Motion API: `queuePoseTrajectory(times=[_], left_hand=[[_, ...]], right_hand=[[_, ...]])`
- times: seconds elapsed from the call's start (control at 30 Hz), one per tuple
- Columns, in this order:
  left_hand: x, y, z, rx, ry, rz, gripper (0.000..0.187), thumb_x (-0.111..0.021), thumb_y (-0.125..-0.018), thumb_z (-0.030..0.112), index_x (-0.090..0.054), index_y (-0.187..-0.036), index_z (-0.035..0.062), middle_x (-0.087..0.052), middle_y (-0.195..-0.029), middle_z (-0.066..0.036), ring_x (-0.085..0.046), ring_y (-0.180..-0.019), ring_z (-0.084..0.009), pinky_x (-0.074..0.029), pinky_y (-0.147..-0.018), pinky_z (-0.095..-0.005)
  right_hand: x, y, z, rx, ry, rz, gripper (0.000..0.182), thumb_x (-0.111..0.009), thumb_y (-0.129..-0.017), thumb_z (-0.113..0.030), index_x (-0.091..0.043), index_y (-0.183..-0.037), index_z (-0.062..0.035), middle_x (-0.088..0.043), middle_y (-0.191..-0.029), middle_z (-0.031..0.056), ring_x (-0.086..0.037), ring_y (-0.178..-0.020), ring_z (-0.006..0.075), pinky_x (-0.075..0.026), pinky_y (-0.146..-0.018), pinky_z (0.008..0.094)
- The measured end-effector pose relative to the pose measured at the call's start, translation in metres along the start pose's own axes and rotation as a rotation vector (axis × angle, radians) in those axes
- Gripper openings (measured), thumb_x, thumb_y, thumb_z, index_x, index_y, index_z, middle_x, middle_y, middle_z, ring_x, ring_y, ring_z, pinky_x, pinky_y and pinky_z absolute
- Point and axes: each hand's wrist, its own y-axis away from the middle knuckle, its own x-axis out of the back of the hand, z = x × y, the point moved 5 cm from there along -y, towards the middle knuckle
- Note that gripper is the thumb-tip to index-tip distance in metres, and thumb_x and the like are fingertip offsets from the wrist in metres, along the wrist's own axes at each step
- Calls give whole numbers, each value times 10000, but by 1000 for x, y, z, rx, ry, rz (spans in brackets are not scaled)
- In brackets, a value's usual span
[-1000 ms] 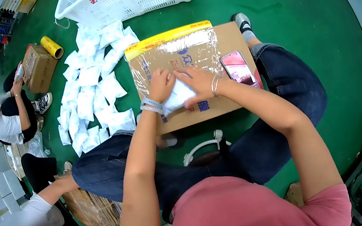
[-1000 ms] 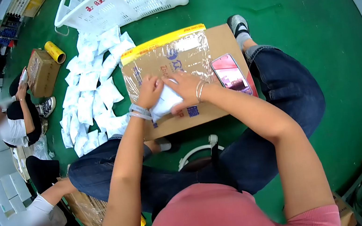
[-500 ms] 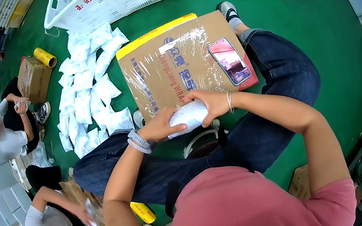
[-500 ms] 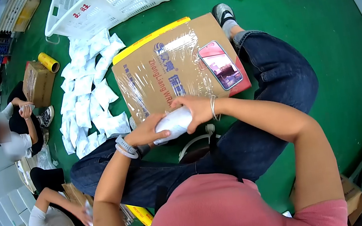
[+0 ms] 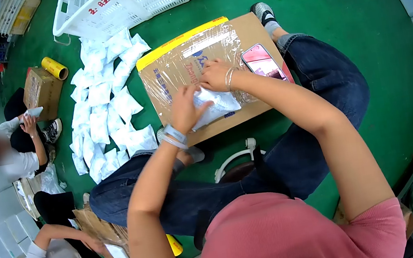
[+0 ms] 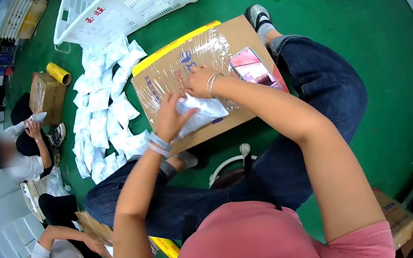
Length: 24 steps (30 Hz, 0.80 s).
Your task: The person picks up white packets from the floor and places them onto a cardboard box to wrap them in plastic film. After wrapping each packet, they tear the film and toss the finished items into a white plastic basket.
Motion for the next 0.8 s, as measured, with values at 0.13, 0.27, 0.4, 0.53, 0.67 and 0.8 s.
queuePoseTrajectory(times=[0.13, 0.27, 0.4, 0.53, 0.67, 0.8], left_hand=[[-4, 16, 25, -196, -237, 10, 836, -788, -552, 332, -383, -1212, 16, -396, -1172, -218, -415, -1050, -389, -345, -914, -447], [-8, 12, 19, -239, -287, -95, 976, -804, -498, 308, -303, -1273, -10, -361, -1199, -236, -380, -1070, -408, -294, -951, -473], [-16, 10, 13, -85, -36, -136, 912, -762, -472, 208, -329, -1245, -8, -396, -1140, -223, -395, -1045, -391, -319, -938, -432], [-5, 27, 20, -66, 120, -288, 862, -740, -463, 191, -363, -1211, -11, -434, -1067, -214, -418, -1014, -384, -352, -904, -409], [13, 79, 48, -84, 319, -723, 876, -730, -502, 171, -333, -1259, -20, -415, -1168, -208, -396, -1105, -354, -319, -957, -376], [37, 143, 69, 227, 980, -1187, 980, -742, -551, 212, -222, -1349, -22, -315, -1351, -171, -307, -1243, -298, -189, -1051, -359]], right_hand=[[8, -27, 17, -204, -109, 13, 175, -555, -784, -192, -645, -868, -67, -617, -907, 120, -564, -926, 304, -456, -784, 396], [-2, -41, 31, -471, -108, -201, 255, -545, -800, -147, -634, -1027, -69, -602, -1078, 151, -588, -997, 294, -502, -771, 370], [3, -39, 30, -423, -107, -232, 262, -555, -798, -120, -627, -1042, -58, -602, -1081, 148, -579, -1019, 281, -495, -796, 364], [2, -36, 33, -489, -136, -140, 231, -542, -787, -83, -631, -985, -4, -616, -998, 204, -607, -938, 321, -498, -791, 384], [-11, -39, 39, -551, -229, -100, 242, -528, -795, -87, -625, -1004, -11, -600, -1059, 182, -590, -981, 308, -490, -804, 372], [-23, -29, 36, -505, -287, -104, 292, -536, -787, -104, -579, -1070, -44, -549, -1130, 193, -551, -1041, 294, -454, -845, 373]])
